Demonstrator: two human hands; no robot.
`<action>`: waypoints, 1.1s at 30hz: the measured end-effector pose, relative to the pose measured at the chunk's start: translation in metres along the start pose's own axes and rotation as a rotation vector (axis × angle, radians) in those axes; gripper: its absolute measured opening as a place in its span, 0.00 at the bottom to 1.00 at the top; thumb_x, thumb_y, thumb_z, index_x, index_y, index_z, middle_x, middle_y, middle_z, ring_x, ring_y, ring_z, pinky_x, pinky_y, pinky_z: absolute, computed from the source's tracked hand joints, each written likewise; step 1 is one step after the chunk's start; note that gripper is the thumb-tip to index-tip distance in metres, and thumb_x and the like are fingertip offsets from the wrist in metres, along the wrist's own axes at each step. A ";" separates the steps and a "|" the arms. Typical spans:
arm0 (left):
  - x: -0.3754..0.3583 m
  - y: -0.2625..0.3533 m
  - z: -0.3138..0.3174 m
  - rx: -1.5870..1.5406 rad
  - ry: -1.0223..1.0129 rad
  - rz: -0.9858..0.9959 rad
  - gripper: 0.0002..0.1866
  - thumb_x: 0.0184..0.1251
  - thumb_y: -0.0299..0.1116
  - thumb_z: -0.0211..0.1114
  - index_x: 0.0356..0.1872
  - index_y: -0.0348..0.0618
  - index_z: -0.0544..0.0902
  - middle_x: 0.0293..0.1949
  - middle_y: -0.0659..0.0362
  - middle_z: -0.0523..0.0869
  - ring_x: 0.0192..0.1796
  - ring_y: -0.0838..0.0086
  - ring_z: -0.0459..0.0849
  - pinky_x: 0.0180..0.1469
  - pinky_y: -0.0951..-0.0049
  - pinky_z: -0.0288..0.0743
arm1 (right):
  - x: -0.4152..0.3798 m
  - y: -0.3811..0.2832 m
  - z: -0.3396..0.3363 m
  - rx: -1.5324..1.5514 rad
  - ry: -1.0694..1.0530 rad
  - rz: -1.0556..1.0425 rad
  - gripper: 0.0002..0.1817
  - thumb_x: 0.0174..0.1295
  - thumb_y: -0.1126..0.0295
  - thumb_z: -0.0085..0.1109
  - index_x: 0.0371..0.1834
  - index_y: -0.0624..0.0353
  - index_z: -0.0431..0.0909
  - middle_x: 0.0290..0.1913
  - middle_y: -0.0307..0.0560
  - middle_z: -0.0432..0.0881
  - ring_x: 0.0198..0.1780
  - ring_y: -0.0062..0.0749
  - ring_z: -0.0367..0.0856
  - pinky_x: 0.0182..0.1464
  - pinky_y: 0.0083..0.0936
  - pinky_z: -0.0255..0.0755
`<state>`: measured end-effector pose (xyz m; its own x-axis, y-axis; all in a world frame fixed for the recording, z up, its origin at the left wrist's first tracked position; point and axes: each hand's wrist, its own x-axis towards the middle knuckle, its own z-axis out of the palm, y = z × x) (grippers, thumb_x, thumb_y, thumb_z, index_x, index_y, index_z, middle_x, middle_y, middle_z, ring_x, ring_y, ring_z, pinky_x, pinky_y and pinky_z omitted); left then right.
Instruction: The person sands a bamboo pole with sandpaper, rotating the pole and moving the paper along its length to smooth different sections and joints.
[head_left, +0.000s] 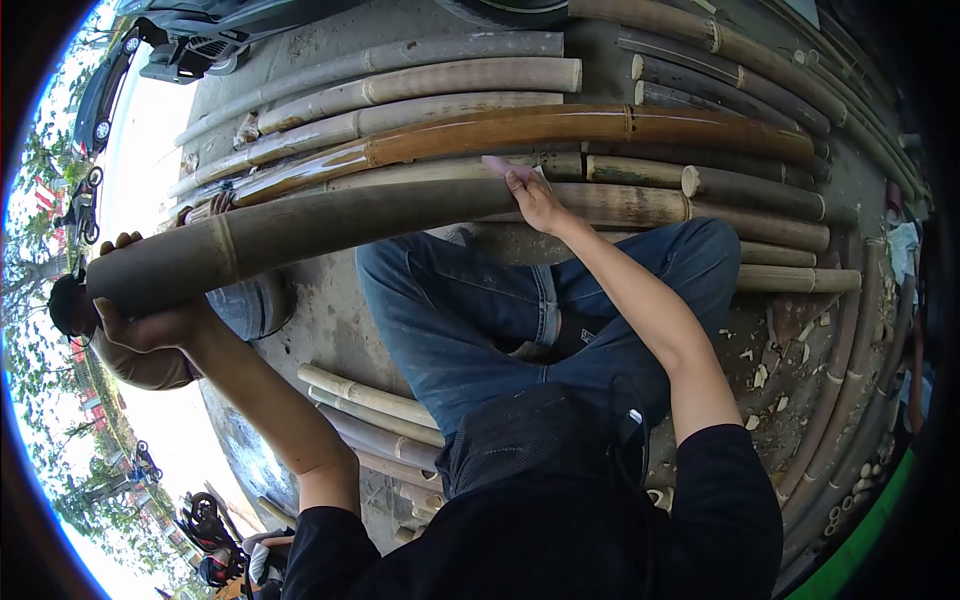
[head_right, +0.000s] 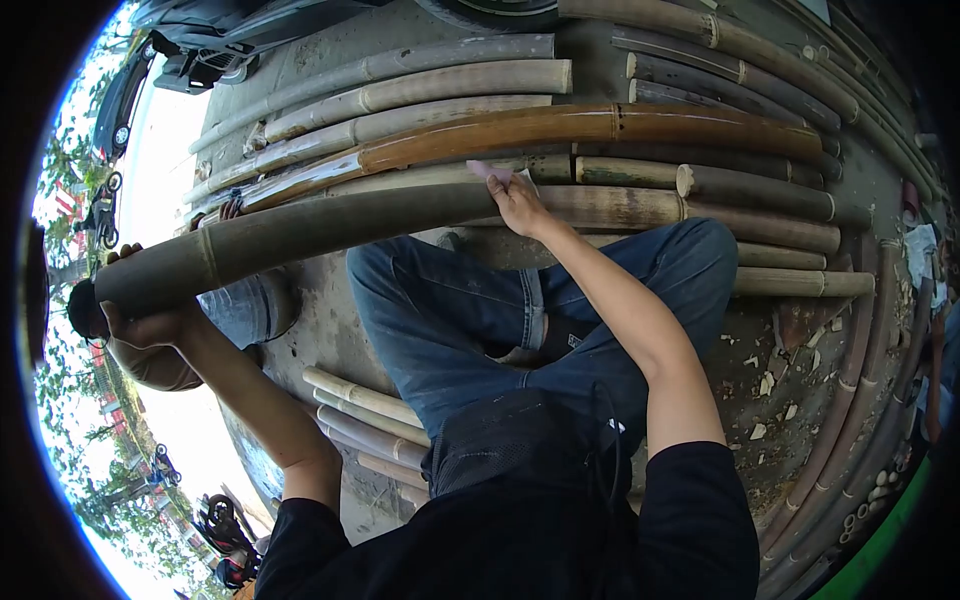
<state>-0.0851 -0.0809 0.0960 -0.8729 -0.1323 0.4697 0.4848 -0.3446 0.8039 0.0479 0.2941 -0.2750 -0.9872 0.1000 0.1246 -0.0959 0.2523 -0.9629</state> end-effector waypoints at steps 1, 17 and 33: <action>0.002 -0.002 0.002 0.101 0.081 0.036 0.37 0.64 0.58 0.60 0.64 0.36 0.77 0.54 0.46 0.84 0.61 0.53 0.84 0.63 0.25 0.74 | 0.005 -0.014 0.007 0.065 0.048 0.063 0.34 0.85 0.42 0.27 0.76 0.52 0.73 0.71 0.53 0.80 0.73 0.52 0.75 0.75 0.41 0.65; -0.030 0.001 -0.030 -0.046 0.032 0.025 0.35 0.63 0.55 0.59 0.59 0.33 0.77 0.50 0.43 0.86 0.54 0.55 0.87 0.64 0.52 0.78 | -0.006 0.000 0.006 0.037 0.120 -0.014 0.28 0.85 0.50 0.36 0.75 0.50 0.75 0.67 0.56 0.82 0.67 0.57 0.77 0.71 0.46 0.67; -0.025 0.006 -0.021 -0.088 -0.064 0.025 0.39 0.58 0.56 0.63 0.62 0.32 0.73 0.51 0.44 0.82 0.57 0.54 0.82 0.66 0.54 0.74 | -0.004 -0.005 0.001 0.153 0.064 0.073 0.31 0.84 0.43 0.33 0.74 0.49 0.77 0.65 0.59 0.84 0.69 0.55 0.76 0.74 0.45 0.65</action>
<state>-0.0617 -0.0988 0.0818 -0.8539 -0.0834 0.5137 0.4972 -0.4224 0.7579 0.0519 0.2914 -0.2707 -0.9826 0.1747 0.0637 -0.0478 0.0936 -0.9945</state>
